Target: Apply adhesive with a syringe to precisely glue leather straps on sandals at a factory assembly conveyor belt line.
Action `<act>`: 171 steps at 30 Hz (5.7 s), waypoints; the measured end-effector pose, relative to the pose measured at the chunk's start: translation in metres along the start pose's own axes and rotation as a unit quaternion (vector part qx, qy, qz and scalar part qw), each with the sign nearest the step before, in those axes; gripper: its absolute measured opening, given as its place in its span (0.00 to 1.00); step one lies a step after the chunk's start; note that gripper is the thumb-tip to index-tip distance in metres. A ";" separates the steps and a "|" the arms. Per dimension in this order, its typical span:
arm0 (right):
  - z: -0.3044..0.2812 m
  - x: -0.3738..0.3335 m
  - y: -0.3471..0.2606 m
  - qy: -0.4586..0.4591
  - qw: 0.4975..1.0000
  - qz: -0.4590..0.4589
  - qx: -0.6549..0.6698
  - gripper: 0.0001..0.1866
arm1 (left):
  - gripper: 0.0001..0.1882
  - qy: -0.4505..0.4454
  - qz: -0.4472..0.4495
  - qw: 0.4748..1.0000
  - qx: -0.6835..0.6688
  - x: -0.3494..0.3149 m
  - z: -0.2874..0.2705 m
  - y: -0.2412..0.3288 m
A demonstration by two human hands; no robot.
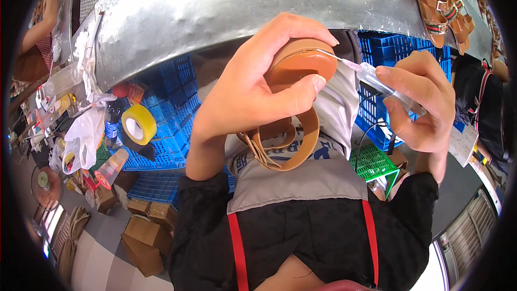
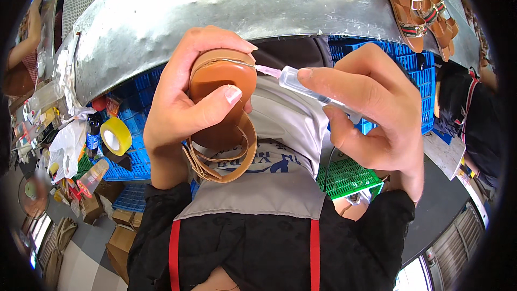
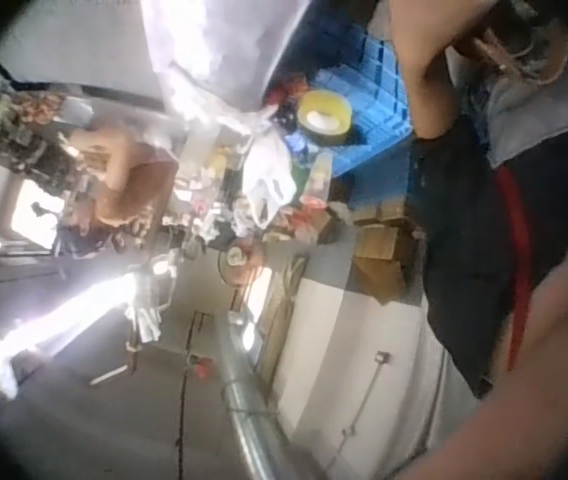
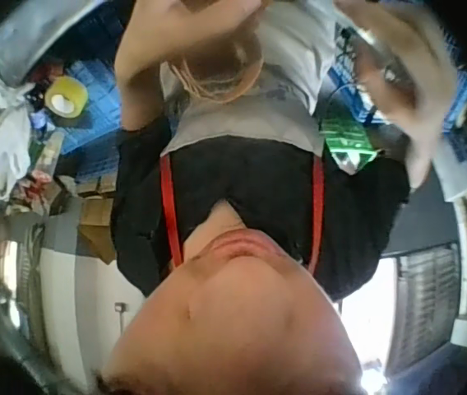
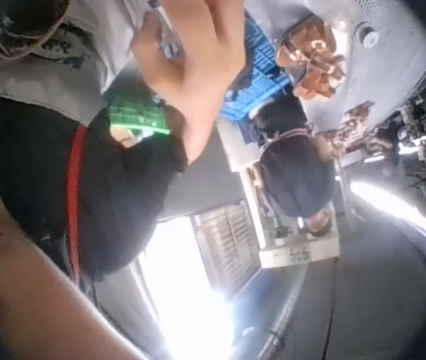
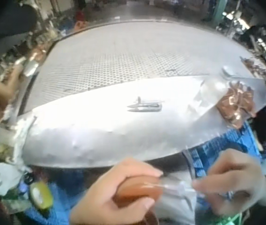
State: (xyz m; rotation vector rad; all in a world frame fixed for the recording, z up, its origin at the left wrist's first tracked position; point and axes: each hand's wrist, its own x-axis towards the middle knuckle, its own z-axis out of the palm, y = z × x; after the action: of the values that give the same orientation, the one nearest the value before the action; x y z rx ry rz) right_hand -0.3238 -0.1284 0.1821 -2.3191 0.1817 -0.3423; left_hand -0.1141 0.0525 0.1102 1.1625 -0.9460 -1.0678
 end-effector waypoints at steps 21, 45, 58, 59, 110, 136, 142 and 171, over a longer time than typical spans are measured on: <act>-0.026 0.027 -0.014 -0.077 0.978 -0.096 -0.170 0.32 | 0.25 0.007 -0.014 0.998 -0.058 -0.004 0.001 -0.006; -0.030 0.036 -0.033 -0.114 0.942 -0.125 -0.289 0.34 | 0.26 0.037 -0.068 0.996 -0.033 -0.005 0.010 -0.004; -0.038 0.046 -0.040 -0.143 0.888 -0.238 -0.368 0.36 | 0.28 0.094 -0.047 0.994 -0.009 -0.006 0.020 -0.006; -0.039 0.045 -0.040 -0.155 0.890 -0.226 -0.365 0.36 | 0.28 0.090 -0.049 0.995 -0.006 -0.006 0.020 -0.006; 0.103 0.060 0.010 0.105 0.978 -0.157 -0.091 0.26 | 0.25 0.175 -0.080 0.940 -0.280 -0.039 0.017 -0.017; 0.104 0.051 0.026 0.127 0.956 -0.203 -0.170 0.18 | 0.30 0.227 -0.067 0.966 -0.106 -0.030 0.020 -0.035; 0.101 0.049 0.024 0.107 0.978 -0.139 -0.113 0.12 | 0.29 0.189 -0.061 0.973 -0.113 -0.031 0.025 -0.032; 0.089 0.051 0.005 0.037 0.998 -0.045 0.033 0.19 | 0.27 0.143 -0.015 0.973 -0.179 -0.034 0.026 -0.029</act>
State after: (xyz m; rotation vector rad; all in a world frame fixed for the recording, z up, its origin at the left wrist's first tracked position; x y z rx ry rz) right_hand -0.2483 -0.0830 0.1293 -2.2545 0.1019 -0.4724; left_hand -0.1517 0.0773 0.0852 0.9972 -0.4879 -1.0126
